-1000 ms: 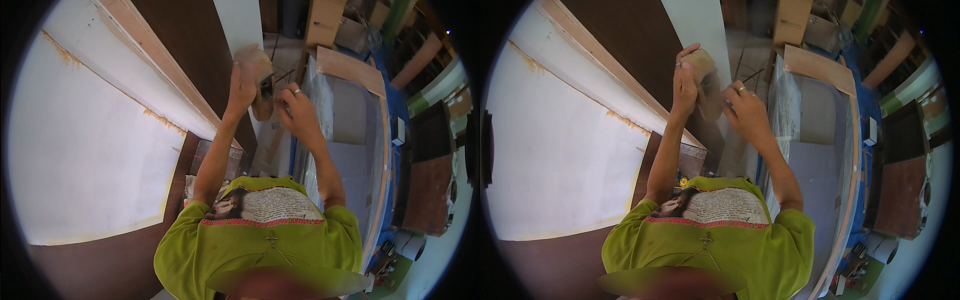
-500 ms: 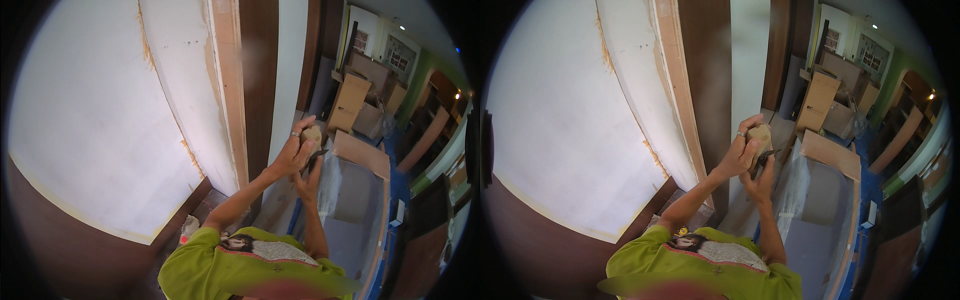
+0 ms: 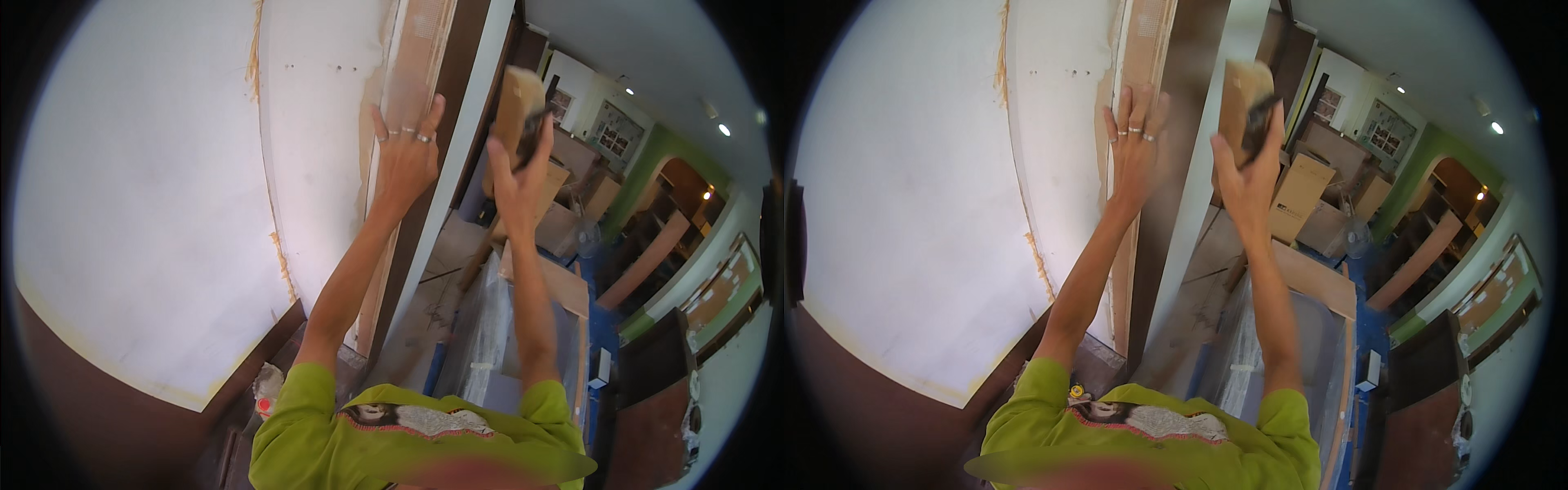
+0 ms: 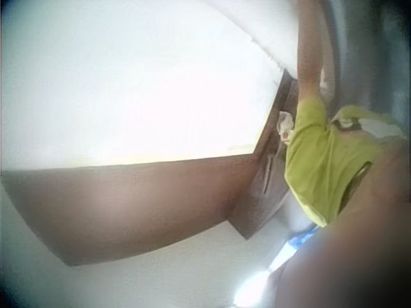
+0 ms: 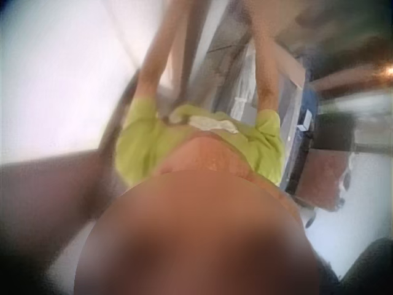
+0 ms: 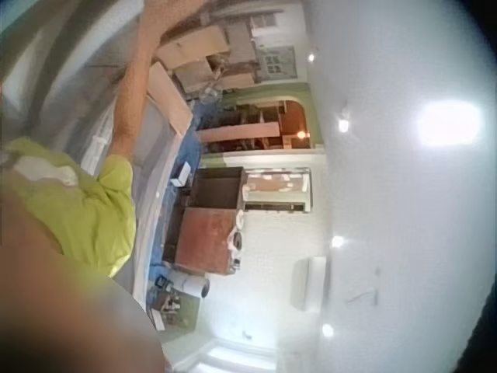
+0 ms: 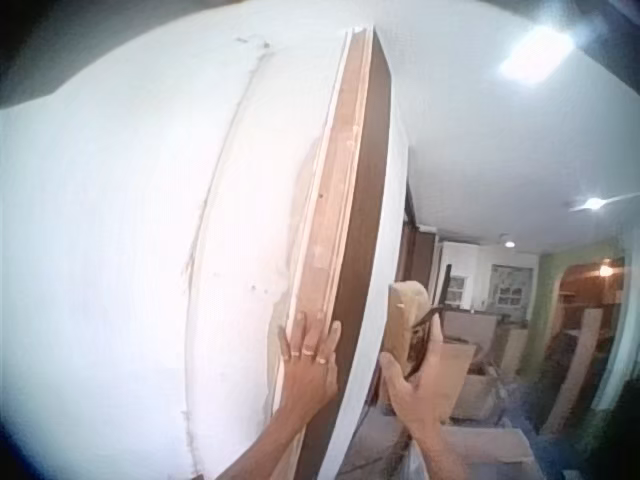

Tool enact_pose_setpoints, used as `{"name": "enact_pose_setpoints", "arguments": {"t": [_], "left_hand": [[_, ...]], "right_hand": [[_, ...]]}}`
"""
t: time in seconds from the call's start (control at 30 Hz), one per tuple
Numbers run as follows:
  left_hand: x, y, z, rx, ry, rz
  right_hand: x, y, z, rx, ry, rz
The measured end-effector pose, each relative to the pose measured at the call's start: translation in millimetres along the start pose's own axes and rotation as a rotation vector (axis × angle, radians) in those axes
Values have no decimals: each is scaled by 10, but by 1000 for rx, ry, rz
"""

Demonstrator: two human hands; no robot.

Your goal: The person moves around a room under renovation, picks up a wooden block, and uses it to press a wooden panel onto a wall. They repeatedly rub the panel with the block to secure it in place.

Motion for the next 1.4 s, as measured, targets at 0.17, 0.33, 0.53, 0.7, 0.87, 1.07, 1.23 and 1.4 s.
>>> {"name": "enact_pose_setpoints", "arguments": {"t": [0.17, 0.33, 0.53, 0.7, 0.87, 1.07, 1.23, 1.4], "left_hand": [[-53, -243, 422, -87, 84, 250], [-19, -393, 893, -224, 67, 298], [15, -447, 1072, -207, 109, 364], [-4, -471, 1071, -213, 147, 423], [-13, -476, 1070, -224, 177, 448], [-46, -492, 1067, -226, 178, 486], [-44, -498, 1053, -230, 189, 495], [-31, -501, 1062, -237, 197, 499]], "right_hand": [[645, -740, -1146, -572, 34, 251], [1108, -907, -1988, -566, 74, 478], [1246, -885, -1564, -328, -11, 660], [1319, -955, -1107, -470, 43, 584], [1248, -1242, -2038, -466, 99, 655], [1251, -908, -1003, -510, 99, 727], [1324, -1114, -1470, -678, 94, 627], [1181, -1170, -1776, -479, 88, 698]]}}
Point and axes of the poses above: each hand's wrist, its own z-axis away from the middle knuckle, its own x-axis out of the palm, y = z × x, the point moved 9 cm from there along -z, towards the middle knuckle, and after that the axes turned 2 degrees about -z, right-handed, at the moved point
